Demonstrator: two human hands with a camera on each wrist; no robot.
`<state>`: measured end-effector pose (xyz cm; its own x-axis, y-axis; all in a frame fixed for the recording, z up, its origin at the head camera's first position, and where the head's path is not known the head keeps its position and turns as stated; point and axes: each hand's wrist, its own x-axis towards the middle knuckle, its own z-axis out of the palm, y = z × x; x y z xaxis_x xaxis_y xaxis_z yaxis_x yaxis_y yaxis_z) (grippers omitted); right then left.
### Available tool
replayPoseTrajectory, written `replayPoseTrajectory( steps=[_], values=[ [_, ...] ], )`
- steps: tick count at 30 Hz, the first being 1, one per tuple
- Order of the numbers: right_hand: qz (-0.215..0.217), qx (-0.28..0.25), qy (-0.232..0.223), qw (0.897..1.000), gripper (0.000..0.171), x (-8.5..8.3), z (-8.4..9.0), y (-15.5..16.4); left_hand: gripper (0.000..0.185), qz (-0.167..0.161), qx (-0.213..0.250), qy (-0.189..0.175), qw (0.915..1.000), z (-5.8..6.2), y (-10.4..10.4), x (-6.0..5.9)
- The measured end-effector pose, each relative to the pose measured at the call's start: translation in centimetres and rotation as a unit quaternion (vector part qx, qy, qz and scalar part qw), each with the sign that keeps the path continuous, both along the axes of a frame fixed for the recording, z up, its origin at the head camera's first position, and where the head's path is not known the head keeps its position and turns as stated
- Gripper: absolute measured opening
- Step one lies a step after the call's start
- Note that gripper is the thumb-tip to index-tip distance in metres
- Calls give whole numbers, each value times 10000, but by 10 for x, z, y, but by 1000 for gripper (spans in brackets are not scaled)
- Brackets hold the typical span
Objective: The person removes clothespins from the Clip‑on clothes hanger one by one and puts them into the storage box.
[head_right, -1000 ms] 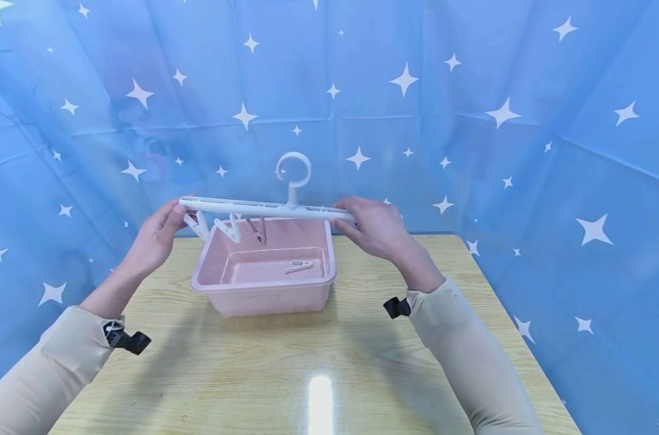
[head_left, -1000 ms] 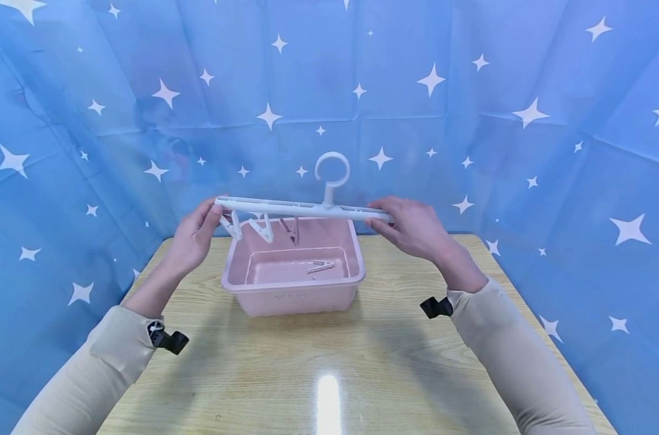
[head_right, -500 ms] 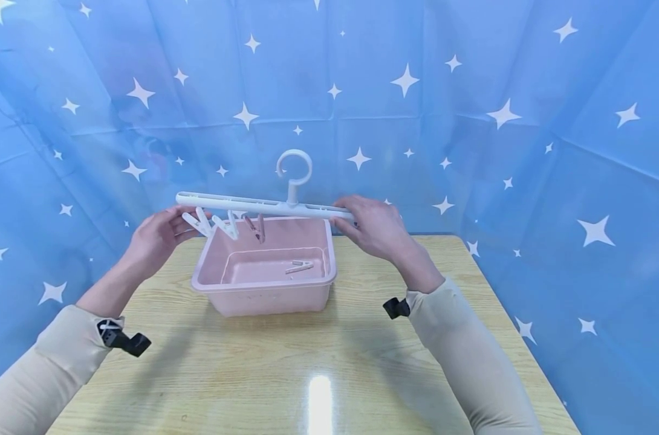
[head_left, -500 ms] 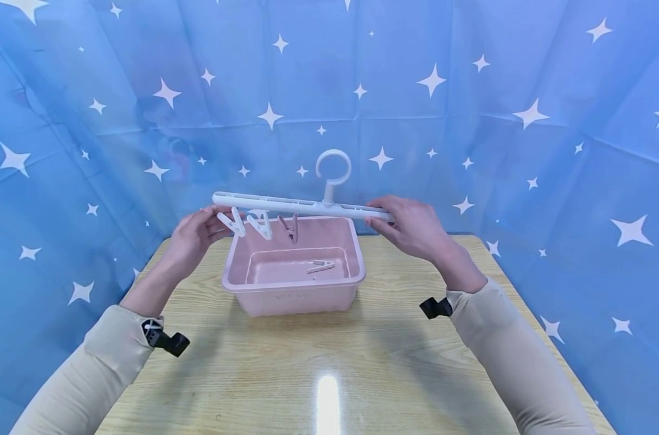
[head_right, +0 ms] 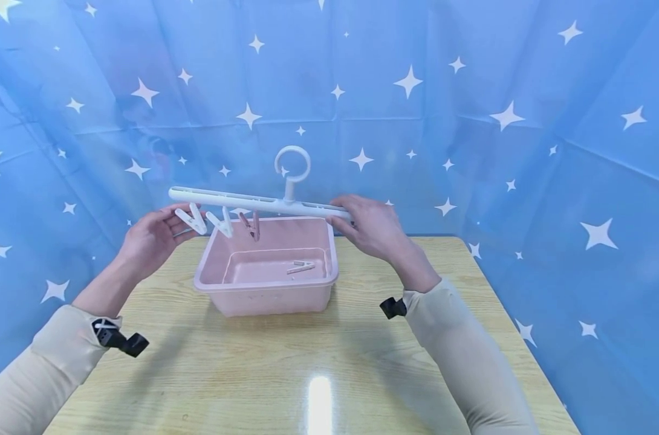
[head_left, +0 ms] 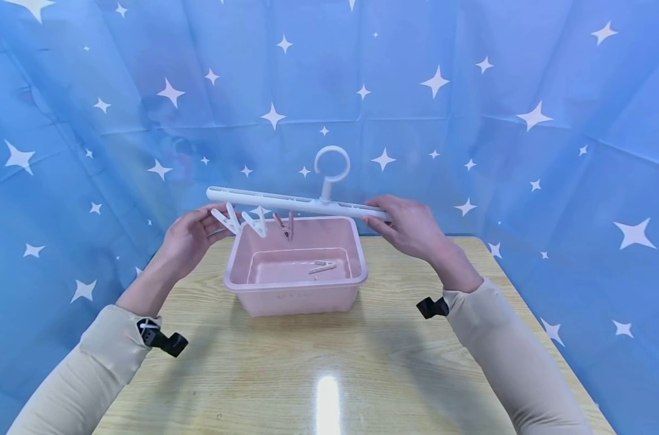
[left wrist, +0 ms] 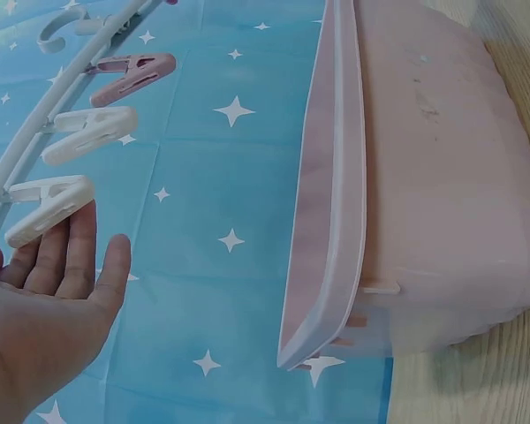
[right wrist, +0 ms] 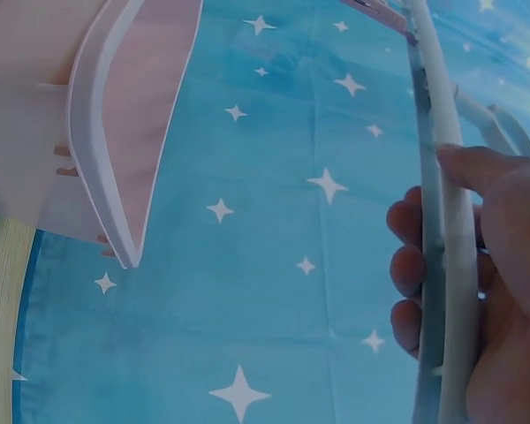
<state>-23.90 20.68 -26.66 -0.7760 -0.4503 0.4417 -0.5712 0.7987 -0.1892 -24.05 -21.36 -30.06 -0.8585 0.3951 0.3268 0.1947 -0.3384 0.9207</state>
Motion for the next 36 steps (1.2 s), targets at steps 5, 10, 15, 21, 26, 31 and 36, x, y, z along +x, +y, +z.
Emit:
replayPoseTrajectory(
  steps=[5, 10, 15, 21, 26, 31, 36],
  values=[
    [19, -55, 33, 10000, 36, -1, -1, 0, 43, -224, 203, -132, 9995, 0, -1, 0],
    [3, -129, 11, 9999, 35, -1, 0, 1, 45, -659, 426, -252, 9966, 2, 1, -1],
    [-18, -159, 16, 9999, 34, 0, 0, 3, 45, -1086, 730, -314, 9909, 3, 3, -1],
    [-4, -176, 43, 9998, 34, 0, -1, 5, 46, -1549, 1180, -295, 9804, 2, 4, -2],
    [33, -161, 46, 9999, 34, 0, -1, 7, 43, -1566, 1224, -101, 9800, 2, 7, -2],
    [72, -179, 45, 9998, 34, 0, -2, 9, 36, -850, 654, 266, 9939, 3, 11, 1],
    [49, -223, 37, 9997, 34, 1, -1, 9, 31, 12, 141, 511, 9986, 3, 17, 3]
  ],
)
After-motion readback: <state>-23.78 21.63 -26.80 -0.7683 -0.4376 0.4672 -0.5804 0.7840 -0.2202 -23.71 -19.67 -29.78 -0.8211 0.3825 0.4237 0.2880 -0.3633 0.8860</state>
